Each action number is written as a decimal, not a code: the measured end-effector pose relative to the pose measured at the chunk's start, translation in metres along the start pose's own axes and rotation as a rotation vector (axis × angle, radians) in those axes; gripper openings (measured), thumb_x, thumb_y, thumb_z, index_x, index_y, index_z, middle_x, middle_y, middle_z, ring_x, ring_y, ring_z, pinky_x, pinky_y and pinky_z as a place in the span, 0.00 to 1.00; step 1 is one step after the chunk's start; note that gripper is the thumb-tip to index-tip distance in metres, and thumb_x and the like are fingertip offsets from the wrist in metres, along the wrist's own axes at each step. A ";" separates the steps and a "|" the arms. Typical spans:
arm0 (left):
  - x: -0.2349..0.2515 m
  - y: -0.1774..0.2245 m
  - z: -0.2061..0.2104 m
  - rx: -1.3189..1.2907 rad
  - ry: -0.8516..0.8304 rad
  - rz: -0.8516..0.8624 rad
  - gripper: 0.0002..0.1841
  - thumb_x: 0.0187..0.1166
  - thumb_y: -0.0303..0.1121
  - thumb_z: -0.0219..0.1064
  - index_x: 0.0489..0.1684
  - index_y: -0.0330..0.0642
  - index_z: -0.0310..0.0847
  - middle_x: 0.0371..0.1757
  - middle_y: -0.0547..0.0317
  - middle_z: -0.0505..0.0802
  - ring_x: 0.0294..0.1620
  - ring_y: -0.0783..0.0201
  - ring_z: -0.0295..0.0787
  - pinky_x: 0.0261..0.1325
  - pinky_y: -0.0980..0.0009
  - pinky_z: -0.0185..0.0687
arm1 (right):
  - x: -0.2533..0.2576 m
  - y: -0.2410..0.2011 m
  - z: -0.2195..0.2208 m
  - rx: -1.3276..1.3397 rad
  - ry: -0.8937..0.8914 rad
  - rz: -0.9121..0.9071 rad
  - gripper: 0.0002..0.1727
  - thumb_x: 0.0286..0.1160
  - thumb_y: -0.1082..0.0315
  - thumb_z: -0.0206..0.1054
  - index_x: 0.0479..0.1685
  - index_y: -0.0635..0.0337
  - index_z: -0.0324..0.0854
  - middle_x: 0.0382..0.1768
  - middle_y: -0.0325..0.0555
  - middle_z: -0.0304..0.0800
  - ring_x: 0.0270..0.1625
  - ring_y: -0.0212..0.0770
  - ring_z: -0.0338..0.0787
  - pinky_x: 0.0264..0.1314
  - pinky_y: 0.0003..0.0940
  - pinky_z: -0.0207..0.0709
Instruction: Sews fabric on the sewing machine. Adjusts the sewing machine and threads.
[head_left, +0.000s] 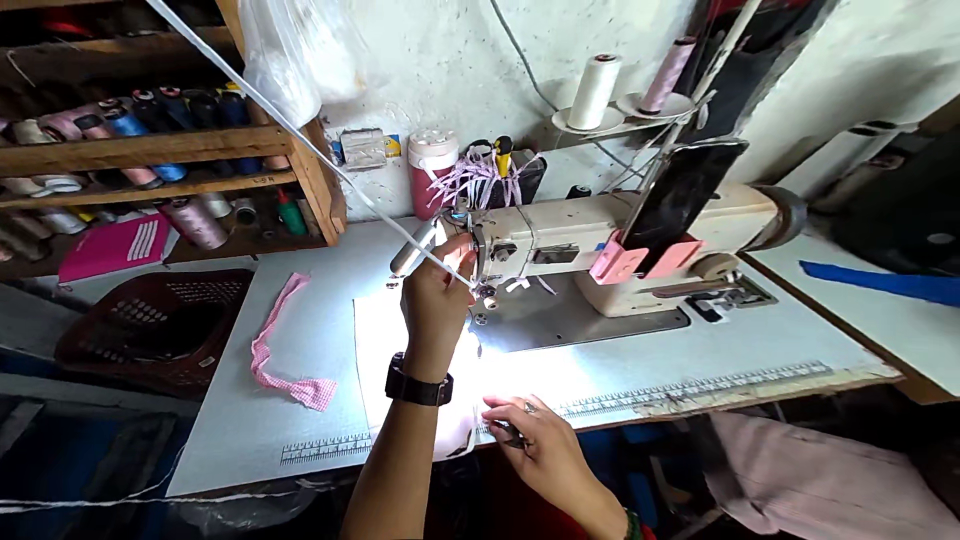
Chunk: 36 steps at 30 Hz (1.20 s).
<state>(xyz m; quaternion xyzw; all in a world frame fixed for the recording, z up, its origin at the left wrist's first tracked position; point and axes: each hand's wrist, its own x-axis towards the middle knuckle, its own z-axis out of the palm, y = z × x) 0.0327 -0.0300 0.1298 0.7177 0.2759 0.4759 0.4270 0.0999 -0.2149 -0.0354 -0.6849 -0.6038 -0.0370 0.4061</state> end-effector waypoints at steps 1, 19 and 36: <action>-0.004 0.000 0.000 -0.008 0.006 -0.001 0.14 0.87 0.33 0.64 0.66 0.46 0.85 0.26 0.59 0.91 0.14 0.69 0.83 0.17 0.71 0.83 | 0.000 0.000 0.000 -0.011 0.003 0.003 0.12 0.75 0.58 0.63 0.45 0.42 0.94 0.56 0.27 0.97 0.52 0.30 0.94 0.50 0.34 0.87; 0.008 -0.008 0.009 -0.035 0.026 0.062 0.12 0.82 0.26 0.66 0.58 0.36 0.89 0.25 0.58 0.90 0.13 0.75 0.78 0.16 0.77 0.77 | 0.000 -0.001 0.000 0.057 0.035 0.014 0.10 0.74 0.59 0.65 0.44 0.43 0.93 0.59 0.27 0.95 0.54 0.29 0.92 0.52 0.30 0.86; -0.028 -0.048 -0.038 -0.705 -0.119 -0.382 0.13 0.86 0.20 0.45 0.38 0.39 0.76 0.22 0.63 0.88 0.21 0.73 0.83 0.30 0.77 0.81 | 0.003 -0.002 0.001 -0.001 0.037 0.006 0.12 0.76 0.58 0.63 0.42 0.43 0.94 0.55 0.28 0.96 0.53 0.31 0.94 0.48 0.33 0.89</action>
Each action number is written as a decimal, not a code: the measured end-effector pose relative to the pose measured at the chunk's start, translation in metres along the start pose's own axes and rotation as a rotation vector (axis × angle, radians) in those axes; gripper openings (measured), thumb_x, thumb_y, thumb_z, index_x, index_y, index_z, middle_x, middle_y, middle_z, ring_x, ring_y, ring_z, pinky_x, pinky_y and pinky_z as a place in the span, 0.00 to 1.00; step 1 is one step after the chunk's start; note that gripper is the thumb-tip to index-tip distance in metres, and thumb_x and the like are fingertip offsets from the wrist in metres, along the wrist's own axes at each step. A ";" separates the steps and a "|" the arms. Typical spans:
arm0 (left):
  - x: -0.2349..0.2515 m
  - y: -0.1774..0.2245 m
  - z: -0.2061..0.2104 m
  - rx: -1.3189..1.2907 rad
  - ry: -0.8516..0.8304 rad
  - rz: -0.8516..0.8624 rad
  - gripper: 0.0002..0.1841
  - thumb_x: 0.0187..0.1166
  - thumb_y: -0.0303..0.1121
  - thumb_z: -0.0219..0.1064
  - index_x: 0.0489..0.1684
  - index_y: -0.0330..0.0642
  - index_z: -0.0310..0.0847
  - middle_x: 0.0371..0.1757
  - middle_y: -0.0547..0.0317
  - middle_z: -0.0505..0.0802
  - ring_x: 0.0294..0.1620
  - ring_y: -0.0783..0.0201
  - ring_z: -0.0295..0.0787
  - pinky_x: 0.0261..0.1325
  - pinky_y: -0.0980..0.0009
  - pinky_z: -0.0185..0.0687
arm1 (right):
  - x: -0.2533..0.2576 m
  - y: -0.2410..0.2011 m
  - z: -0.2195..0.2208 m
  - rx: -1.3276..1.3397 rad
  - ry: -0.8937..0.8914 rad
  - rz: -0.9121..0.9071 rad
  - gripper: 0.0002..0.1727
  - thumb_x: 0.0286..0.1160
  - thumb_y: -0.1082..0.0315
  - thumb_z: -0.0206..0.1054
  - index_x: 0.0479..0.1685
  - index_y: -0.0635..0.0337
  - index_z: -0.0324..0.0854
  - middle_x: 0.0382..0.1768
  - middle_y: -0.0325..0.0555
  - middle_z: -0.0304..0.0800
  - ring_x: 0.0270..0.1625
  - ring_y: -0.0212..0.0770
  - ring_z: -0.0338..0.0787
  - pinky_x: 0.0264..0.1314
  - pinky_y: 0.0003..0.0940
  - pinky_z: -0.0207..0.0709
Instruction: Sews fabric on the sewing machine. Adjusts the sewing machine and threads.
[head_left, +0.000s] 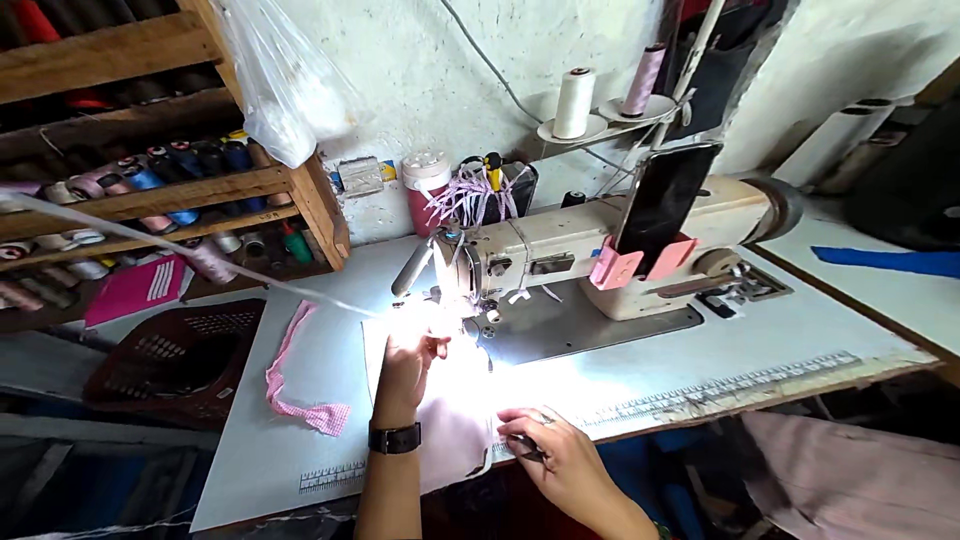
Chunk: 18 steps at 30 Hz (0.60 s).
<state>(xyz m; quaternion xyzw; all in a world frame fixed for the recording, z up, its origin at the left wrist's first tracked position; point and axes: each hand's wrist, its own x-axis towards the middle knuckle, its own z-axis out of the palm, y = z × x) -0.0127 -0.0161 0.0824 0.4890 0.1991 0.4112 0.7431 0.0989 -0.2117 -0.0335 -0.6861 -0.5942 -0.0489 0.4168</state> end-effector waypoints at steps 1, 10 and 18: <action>0.001 0.004 0.004 0.119 -0.028 -0.049 0.13 0.85 0.20 0.49 0.35 0.37 0.80 0.18 0.65 0.85 0.17 0.76 0.78 0.25 0.81 0.76 | 0.000 -0.001 -0.001 0.014 -0.016 0.012 0.11 0.74 0.59 0.64 0.43 0.43 0.94 0.56 0.28 0.96 0.52 0.31 0.93 0.48 0.33 0.88; 0.039 0.013 0.037 0.666 0.036 0.706 0.13 0.80 0.26 0.67 0.59 0.41 0.91 0.50 0.54 0.94 0.48 0.69 0.89 0.53 0.67 0.87 | -0.001 -0.002 -0.004 0.013 -0.032 0.034 0.10 0.74 0.58 0.66 0.45 0.42 0.93 0.57 0.27 0.96 0.52 0.31 0.92 0.49 0.34 0.86; 0.043 0.000 0.060 0.882 0.288 0.752 0.11 0.75 0.33 0.75 0.53 0.53 0.95 0.47 0.55 0.87 0.45 0.63 0.85 0.44 0.64 0.85 | -0.002 -0.002 -0.003 0.022 -0.025 0.039 0.10 0.75 0.58 0.66 0.43 0.42 0.94 0.58 0.27 0.95 0.52 0.29 0.91 0.51 0.29 0.85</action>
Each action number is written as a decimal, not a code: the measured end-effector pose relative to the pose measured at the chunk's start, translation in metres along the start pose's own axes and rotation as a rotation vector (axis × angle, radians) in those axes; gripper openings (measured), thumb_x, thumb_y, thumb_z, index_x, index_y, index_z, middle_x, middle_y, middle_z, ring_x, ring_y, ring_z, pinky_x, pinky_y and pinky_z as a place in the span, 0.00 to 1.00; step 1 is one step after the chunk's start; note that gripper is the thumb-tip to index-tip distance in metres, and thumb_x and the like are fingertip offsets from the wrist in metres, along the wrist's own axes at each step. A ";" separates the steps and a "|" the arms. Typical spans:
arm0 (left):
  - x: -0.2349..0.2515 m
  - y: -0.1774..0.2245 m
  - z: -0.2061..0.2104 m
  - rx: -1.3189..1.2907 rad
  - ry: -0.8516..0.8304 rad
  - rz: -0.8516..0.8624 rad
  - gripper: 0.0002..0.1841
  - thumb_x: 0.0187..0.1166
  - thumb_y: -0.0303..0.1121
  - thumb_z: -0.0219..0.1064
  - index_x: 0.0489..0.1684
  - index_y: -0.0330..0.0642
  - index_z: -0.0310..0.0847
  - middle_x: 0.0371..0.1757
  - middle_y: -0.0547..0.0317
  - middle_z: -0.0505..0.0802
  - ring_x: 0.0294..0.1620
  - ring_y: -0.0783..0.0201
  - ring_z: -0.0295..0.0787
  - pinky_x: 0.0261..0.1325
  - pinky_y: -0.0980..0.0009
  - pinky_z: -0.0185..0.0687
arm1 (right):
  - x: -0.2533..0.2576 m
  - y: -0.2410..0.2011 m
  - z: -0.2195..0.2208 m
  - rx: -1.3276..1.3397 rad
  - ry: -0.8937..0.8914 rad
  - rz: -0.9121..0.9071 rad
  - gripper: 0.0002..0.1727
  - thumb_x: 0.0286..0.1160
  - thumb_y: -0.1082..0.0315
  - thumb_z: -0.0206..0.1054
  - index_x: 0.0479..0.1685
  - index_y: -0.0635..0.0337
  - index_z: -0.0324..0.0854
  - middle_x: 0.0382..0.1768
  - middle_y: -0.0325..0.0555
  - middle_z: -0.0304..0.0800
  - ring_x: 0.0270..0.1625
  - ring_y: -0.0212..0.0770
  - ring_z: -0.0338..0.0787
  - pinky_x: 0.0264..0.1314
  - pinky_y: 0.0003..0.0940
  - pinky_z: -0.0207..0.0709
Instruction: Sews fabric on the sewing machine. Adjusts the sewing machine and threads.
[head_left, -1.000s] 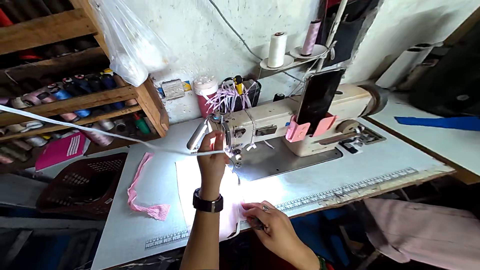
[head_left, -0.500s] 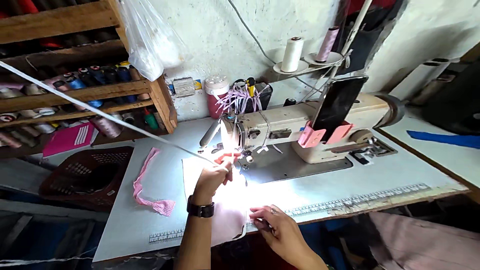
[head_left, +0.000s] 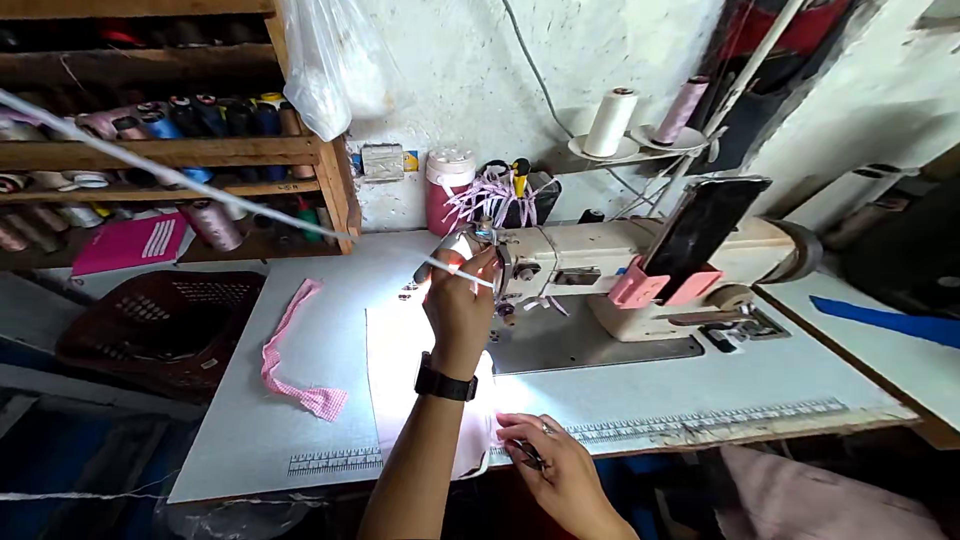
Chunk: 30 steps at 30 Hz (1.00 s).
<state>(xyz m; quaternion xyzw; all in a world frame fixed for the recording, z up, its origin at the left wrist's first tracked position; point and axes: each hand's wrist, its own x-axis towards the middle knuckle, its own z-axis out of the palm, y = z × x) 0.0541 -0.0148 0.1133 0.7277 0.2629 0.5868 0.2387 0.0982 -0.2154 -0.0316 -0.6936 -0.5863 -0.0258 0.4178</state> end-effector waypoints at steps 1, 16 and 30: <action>0.000 0.001 0.002 -0.004 0.015 0.005 0.10 0.75 0.33 0.75 0.51 0.52 0.96 0.47 0.55 0.86 0.44 0.64 0.85 0.43 0.64 0.85 | 0.000 0.000 0.000 -0.006 0.002 0.002 0.10 0.75 0.58 0.65 0.43 0.41 0.93 0.58 0.26 0.95 0.52 0.29 0.91 0.50 0.29 0.85; -0.021 0.011 -0.021 -0.563 -0.107 -0.345 0.09 0.89 0.26 0.48 0.50 0.38 0.74 0.34 0.62 0.88 0.30 0.73 0.82 0.37 0.74 0.80 | 0.000 -0.001 0.001 -0.005 0.012 0.007 0.11 0.74 0.59 0.64 0.44 0.41 0.94 0.54 0.28 0.96 0.51 0.28 0.91 0.50 0.30 0.85; -0.033 0.006 -0.105 -0.383 -0.196 -0.057 0.19 0.94 0.31 0.43 0.55 0.33 0.82 0.39 0.66 0.90 0.37 0.78 0.86 0.47 0.76 0.85 | 0.031 -0.008 -0.025 0.142 -0.138 0.183 0.16 0.83 0.56 0.59 0.48 0.52 0.93 0.32 0.32 0.92 0.34 0.23 0.89 0.42 0.24 0.85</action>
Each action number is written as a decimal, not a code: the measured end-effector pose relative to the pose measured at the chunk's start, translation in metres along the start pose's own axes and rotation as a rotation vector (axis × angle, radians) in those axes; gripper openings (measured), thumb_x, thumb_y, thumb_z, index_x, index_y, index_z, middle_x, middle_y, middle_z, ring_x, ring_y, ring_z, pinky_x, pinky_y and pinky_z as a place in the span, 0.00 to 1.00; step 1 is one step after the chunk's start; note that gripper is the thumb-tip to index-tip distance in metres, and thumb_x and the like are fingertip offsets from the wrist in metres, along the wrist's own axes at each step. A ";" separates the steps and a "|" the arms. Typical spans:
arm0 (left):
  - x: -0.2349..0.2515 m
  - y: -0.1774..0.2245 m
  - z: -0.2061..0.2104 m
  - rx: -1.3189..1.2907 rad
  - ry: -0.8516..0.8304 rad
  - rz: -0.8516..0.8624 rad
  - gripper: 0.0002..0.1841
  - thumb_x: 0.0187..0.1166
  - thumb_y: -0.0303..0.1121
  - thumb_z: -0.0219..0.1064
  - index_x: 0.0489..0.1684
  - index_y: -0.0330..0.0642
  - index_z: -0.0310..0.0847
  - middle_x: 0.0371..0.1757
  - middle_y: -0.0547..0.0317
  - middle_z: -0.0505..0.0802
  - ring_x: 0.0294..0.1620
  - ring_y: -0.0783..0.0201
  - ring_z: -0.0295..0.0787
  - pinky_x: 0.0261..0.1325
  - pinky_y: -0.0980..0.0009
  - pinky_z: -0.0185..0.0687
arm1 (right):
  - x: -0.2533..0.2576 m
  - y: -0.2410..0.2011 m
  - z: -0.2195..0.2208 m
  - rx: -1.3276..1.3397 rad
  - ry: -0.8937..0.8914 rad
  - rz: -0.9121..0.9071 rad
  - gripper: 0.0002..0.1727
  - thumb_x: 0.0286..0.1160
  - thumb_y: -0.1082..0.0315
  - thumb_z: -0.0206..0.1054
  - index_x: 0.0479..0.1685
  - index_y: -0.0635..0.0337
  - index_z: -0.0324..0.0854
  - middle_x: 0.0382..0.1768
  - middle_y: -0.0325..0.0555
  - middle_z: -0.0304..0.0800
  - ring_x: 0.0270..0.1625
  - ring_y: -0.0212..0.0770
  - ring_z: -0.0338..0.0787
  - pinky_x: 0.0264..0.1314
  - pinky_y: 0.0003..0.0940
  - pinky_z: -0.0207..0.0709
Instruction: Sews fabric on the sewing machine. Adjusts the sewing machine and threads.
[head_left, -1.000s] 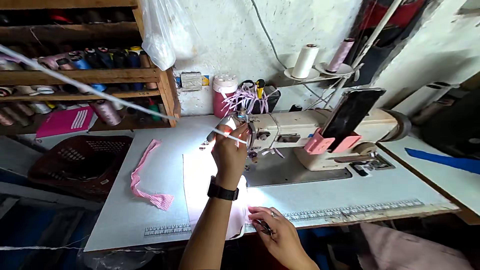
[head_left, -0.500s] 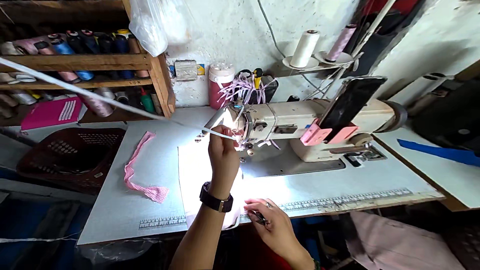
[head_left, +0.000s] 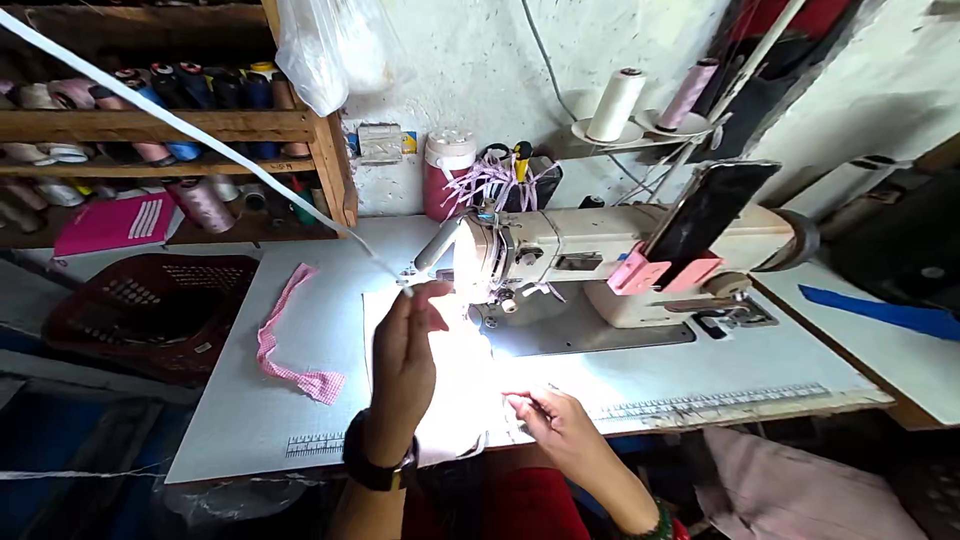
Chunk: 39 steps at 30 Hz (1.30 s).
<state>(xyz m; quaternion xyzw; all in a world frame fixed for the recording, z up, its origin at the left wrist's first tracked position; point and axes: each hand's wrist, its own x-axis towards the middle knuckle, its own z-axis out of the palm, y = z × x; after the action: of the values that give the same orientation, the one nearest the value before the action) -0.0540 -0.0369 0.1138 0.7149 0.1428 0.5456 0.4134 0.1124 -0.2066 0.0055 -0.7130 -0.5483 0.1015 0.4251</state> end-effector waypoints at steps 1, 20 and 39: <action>-0.007 -0.002 -0.013 0.041 0.046 -0.010 0.19 0.95 0.32 0.43 0.51 0.34 0.82 0.34 0.71 0.88 0.33 0.82 0.82 0.42 0.80 0.82 | 0.006 -0.003 -0.005 0.011 0.025 -0.014 0.18 0.85 0.55 0.58 0.48 0.52 0.92 0.32 0.31 0.91 0.34 0.22 0.87 0.41 0.22 0.83; -0.101 -0.013 -0.092 -0.113 0.214 -0.299 0.18 0.94 0.37 0.45 0.43 0.56 0.85 0.25 0.83 0.86 0.28 0.81 0.83 0.40 0.80 0.84 | 0.315 -0.134 -0.123 -0.681 -0.442 0.242 0.16 0.82 0.61 0.67 0.44 0.69 0.88 0.39 0.59 0.91 0.42 0.55 0.91 0.51 0.62 0.81; -0.088 -0.023 -0.042 -0.213 -0.211 -0.182 0.21 0.95 0.37 0.46 0.48 0.33 0.85 0.37 0.62 0.91 0.43 0.76 0.88 0.56 0.77 0.84 | 0.343 -0.144 -0.055 -1.162 -0.856 0.304 0.22 0.88 0.60 0.62 0.47 0.77 0.85 0.49 0.66 0.87 0.55 0.59 0.85 0.63 0.58 0.71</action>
<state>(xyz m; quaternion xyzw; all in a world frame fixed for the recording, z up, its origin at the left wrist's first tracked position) -0.1182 -0.0623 0.0413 0.7044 0.1041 0.4398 0.5473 0.1761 0.0693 0.2530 -0.7893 -0.5268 0.1215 -0.2911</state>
